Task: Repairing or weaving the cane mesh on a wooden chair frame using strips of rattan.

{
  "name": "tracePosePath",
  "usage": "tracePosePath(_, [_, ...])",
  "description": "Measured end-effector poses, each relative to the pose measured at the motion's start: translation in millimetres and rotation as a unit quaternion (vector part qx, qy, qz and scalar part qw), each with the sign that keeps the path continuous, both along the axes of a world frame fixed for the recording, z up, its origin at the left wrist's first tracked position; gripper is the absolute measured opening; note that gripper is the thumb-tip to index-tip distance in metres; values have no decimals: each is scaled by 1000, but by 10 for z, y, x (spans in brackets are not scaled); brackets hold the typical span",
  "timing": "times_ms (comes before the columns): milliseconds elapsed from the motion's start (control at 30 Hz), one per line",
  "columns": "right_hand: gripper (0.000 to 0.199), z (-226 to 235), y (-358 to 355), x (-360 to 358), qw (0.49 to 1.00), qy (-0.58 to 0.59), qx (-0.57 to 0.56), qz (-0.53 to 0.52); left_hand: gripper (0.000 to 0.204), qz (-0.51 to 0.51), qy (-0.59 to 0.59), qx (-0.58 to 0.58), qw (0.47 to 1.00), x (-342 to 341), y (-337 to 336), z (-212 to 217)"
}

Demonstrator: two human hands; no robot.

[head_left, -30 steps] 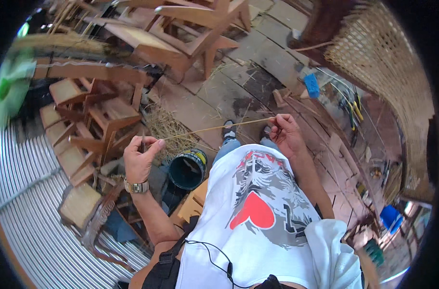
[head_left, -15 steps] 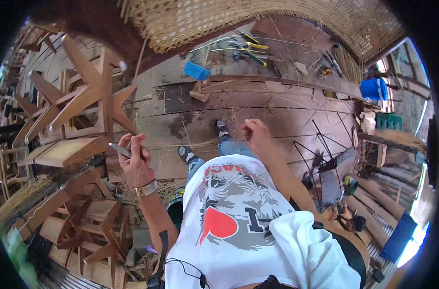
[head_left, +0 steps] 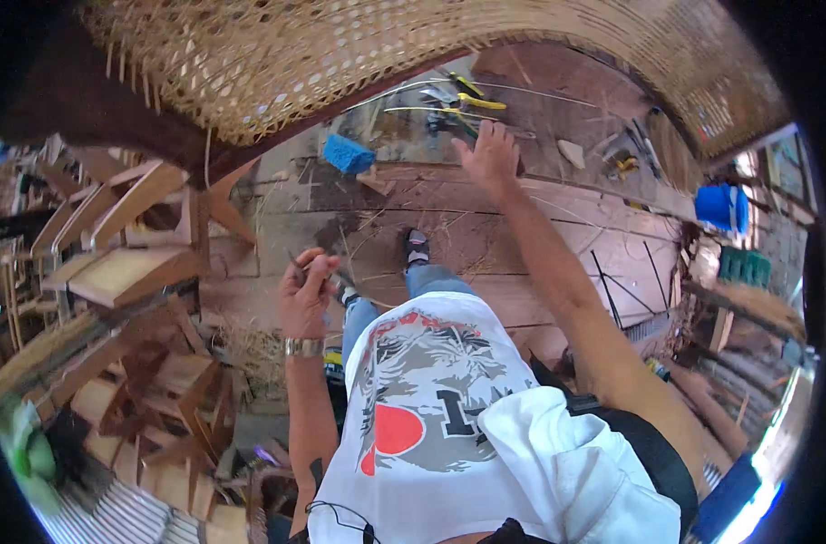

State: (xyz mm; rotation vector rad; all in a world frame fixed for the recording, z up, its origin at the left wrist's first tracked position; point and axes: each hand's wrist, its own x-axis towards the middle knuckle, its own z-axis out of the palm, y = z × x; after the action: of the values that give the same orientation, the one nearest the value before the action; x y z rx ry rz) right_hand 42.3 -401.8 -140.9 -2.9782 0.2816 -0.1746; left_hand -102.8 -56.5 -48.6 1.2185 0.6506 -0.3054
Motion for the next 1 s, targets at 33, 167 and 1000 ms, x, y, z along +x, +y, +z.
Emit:
tracePosePath(33, [47,-41,-76,117,999,51,-5,14,21,15,6,10,1000,62,-115,19])
tracePosePath(167, [45,-433,-433,520,988,110,10,107,22,7,7,-10,1000,228,-438,-25])
tracePosePath(1000, [35,370,-771,50,981,-57,-129,136,17,76,-51,-34,995,252,-313,-18])
